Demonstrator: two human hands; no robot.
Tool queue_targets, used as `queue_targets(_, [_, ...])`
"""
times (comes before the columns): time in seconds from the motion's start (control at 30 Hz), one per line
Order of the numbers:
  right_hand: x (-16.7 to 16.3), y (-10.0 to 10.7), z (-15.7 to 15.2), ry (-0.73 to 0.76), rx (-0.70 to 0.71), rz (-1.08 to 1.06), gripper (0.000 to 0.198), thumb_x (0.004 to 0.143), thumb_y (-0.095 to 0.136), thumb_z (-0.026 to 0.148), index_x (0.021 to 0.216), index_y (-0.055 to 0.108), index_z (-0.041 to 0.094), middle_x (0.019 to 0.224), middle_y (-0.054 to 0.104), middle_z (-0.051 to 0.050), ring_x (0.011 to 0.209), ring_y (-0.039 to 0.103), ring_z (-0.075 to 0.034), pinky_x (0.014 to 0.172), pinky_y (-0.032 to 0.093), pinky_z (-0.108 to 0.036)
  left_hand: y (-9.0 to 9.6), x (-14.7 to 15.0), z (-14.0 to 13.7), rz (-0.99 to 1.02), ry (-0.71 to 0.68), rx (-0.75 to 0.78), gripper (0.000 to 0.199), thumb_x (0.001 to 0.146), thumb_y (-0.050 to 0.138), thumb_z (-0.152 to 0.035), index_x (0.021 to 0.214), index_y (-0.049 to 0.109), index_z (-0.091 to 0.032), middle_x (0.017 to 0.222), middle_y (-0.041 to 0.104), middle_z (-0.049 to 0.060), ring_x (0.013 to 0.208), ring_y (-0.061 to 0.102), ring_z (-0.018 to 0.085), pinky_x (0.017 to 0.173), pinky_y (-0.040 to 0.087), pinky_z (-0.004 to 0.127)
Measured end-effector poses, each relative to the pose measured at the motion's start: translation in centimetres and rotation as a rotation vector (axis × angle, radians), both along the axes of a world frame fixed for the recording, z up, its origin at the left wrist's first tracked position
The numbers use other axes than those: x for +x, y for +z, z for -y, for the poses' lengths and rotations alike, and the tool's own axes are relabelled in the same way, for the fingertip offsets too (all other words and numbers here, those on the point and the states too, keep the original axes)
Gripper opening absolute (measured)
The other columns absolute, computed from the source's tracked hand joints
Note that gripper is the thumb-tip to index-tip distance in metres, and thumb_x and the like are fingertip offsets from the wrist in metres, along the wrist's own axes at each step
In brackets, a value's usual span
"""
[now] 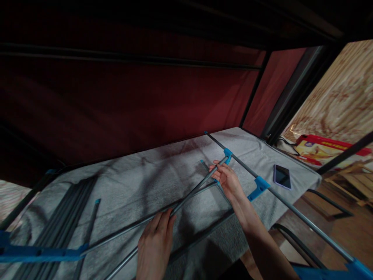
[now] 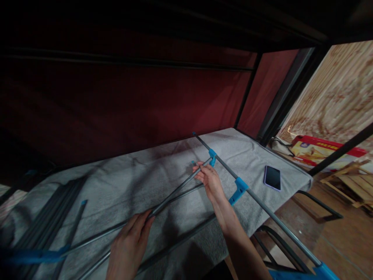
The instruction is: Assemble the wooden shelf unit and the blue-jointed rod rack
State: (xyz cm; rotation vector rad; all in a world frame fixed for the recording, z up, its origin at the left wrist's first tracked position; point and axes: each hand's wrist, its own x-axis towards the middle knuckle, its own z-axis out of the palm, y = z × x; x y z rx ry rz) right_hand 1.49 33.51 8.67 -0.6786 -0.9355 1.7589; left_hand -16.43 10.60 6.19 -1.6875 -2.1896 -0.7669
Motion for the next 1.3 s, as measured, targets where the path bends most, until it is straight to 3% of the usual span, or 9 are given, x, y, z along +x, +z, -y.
queue_targets(0.23, [0.1, -0.3, 0.1, 0.022, -0.029, -0.04, 0.024, 0.075, 0.079, 0.034, 0.096, 0.073, 0.024, 0.096, 0.076, -0.003, 0.085, 0.069, -0.018, 0.077, 0.055, -0.032, 0.2, -0.3, -0.1, -0.009, -0.005, -0.012, 0.04, 0.106, 0.036, -0.039, 0.115, 0.069, -0.019, 0.1, 0.076, 0.006, 0.084, 0.072, 0.018, 0.075, 0.055, 0.029])
queue_targets(0.37, [0.6, -1.6, 0.5, -0.029, -0.037, -0.02, 0.024, 0.074, 0.078, 0.038, 0.093, 0.07, 0.025, 0.092, 0.074, -0.002, 0.081, 0.068, -0.018, 0.075, 0.055, -0.032, 0.1, -0.3, 0.1, -0.038, 0.009, 0.012, 0.037, 0.106, 0.038, -0.038, 0.112, 0.069, -0.018, 0.096, 0.075, 0.004, 0.08, 0.071, 0.018, 0.073, 0.052, 0.03])
queue_targets(0.43, [1.0, -3.1, 0.7, -0.124, -0.016, 0.078, 0.026, 0.073, 0.077, 0.038, 0.093, 0.069, 0.025, 0.093, 0.072, -0.002, 0.081, 0.066, -0.018, 0.075, 0.055, -0.032, 0.0, -0.4, 0.2, -0.04, 0.017, 0.02, 0.037, 0.106, 0.038, -0.038, 0.11, 0.069, -0.018, 0.094, 0.075, 0.004, 0.078, 0.07, 0.018, 0.072, 0.052, 0.03])
queue_targets(0.53, [1.8, -6.4, 0.5, -0.383, 0.064, 0.306, 0.03, 0.071, 0.072, 0.041, 0.096, 0.065, 0.025, 0.093, 0.068, -0.001, 0.085, 0.063, -0.019, 0.076, 0.054, -0.033, -0.4, -0.6, 0.4, -0.042, 0.028, 0.033, 0.037, 0.105, 0.039, -0.038, 0.109, 0.069, -0.017, 0.092, 0.075, 0.003, 0.077, 0.07, 0.018, 0.071, 0.052, 0.029])
queue_targets(0.67, [2.7, -10.3, -0.6, -0.591, 0.162, 0.53, 0.04, 0.07, 0.065, 0.039, 0.107, 0.061, 0.024, 0.111, 0.064, -0.005, 0.102, 0.059, -0.022, 0.091, 0.051, -0.04, -1.2, -0.7, 0.6, -0.037, 0.041, 0.015, 0.037, 0.105, 0.04, -0.038, 0.109, 0.07, -0.017, 0.095, 0.076, 0.003, 0.079, 0.072, 0.018, 0.072, 0.053, 0.028])
queue_targets(0.77, [3.0, -11.7, -1.5, -0.542, 0.212, 0.615, 0.047, 0.073, 0.061, 0.036, 0.118, 0.06, 0.023, 0.122, 0.064, -0.008, 0.113, 0.058, -0.025, 0.099, 0.048, -0.044, -1.8, -0.6, 0.7, -0.027, 0.073, -0.034, 0.037, 0.105, 0.039, -0.037, 0.111, 0.07, -0.016, 0.095, 0.076, 0.004, 0.077, 0.072, 0.018, 0.068, 0.053, 0.028])
queue_targets(1.03, [3.0, -13.5, -3.4, -0.391, 0.379, 0.708, 0.044, 0.081, 0.056, 0.04, 0.121, 0.06, 0.022, 0.116, 0.069, -0.009, 0.104, 0.064, -0.025, 0.099, 0.049, -0.045, -2.9, -0.2, 0.9, -0.003, 0.09, -0.096, 0.033, 0.105, 0.041, -0.03, 0.117, 0.069, -0.017, 0.092, 0.076, 0.002, 0.073, 0.073, 0.019, 0.063, 0.052, 0.03])
queue_targets(1.3, [3.3, -13.2, -3.5, -0.368, 0.428, 0.74, 0.036, 0.084, 0.055, 0.045, 0.111, 0.062, 0.021, 0.106, 0.07, -0.008, 0.095, 0.064, -0.023, 0.091, 0.051, -0.042, -2.7, 0.2, 1.1, 0.053, 0.046, -0.019, 0.032, 0.105, 0.039, -0.029, 0.114, 0.067, -0.017, 0.095, 0.076, 0.004, 0.08, 0.073, 0.019, 0.069, 0.056, 0.03])
